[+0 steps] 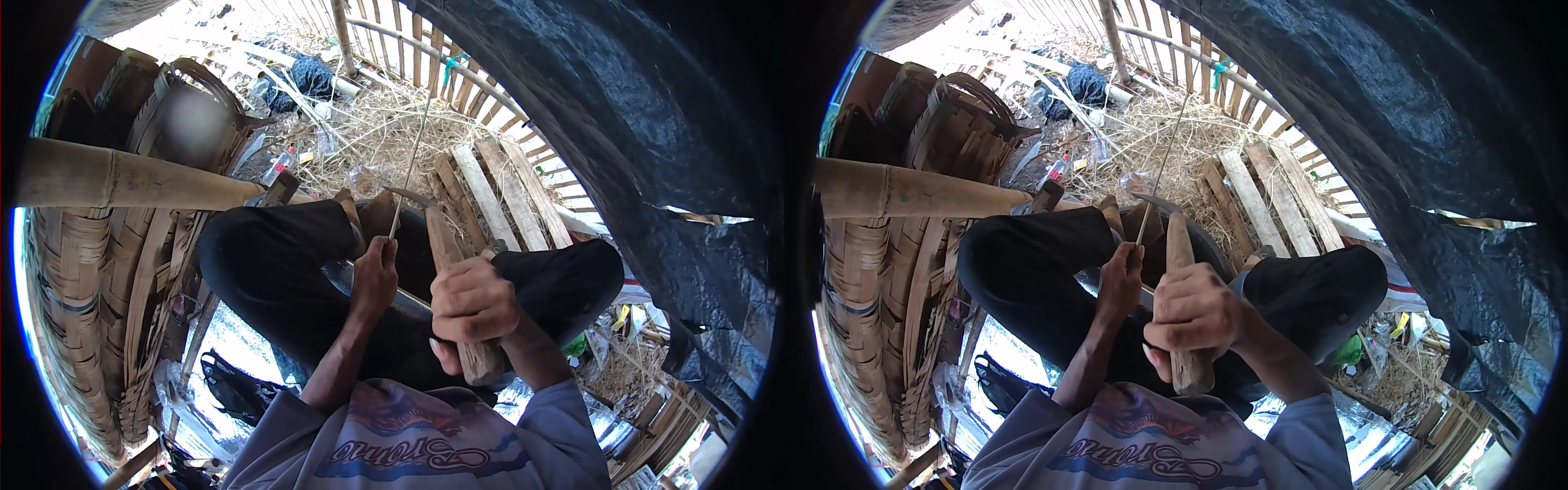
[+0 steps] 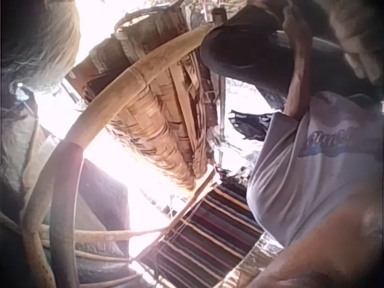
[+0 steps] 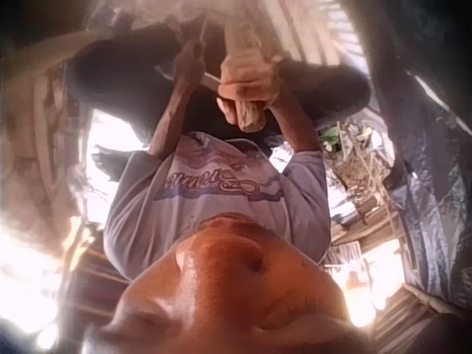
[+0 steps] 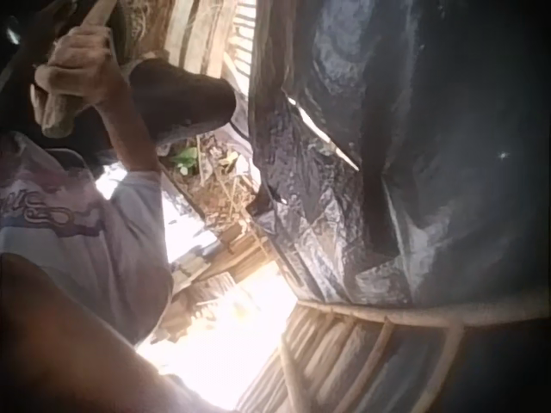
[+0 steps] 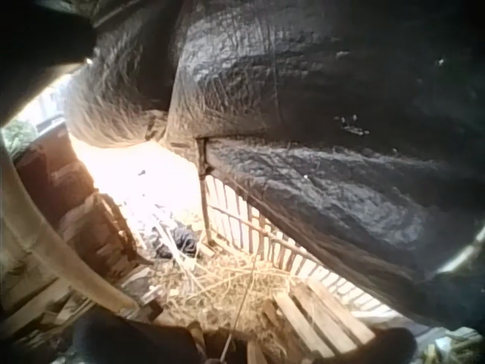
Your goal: The person holds a thin bamboo strip and shaves it along its length using a curved knife.
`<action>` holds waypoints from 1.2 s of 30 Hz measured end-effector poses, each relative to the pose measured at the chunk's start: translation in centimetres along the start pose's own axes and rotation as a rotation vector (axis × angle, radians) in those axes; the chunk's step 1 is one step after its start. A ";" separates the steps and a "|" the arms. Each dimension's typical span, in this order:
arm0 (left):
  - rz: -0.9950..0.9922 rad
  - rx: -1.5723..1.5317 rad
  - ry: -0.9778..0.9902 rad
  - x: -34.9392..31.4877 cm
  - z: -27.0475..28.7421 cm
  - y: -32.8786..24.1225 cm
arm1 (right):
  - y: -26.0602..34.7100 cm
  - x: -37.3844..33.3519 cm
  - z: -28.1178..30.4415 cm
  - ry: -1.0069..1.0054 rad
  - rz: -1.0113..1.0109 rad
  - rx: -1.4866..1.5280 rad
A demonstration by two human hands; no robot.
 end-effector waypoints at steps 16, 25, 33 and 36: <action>0.037 0.006 0.063 -0.1 -0.7 0.6 | -3.6 -0.9 1.3 -0.053 -0.096 -0.189; 0.007 -0.009 0.078 -0.1 -0.9 0.4 | -4.3 -1.8 0.7 -0.015 -0.126 -0.230; 0.005 -0.045 0.067 0.0 -0.7 0.3 | -4.1 -2.0 1.3 -0.109 -0.056 -0.179; -0.029 -0.064 0.093 -0.7 -0.9 0.9 | -7.1 -2.1 2.2 -0.126 -0.230 -0.308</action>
Point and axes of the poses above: each hand's wrist, its own x-axis towards the middle knuckle, its own z-axis out of the back of the hand, y = z × x, the point moved 1 cm from there along x, towards the middle knuckle, and after that the axes turned 15 degrees about y, right-handed, at the moved point
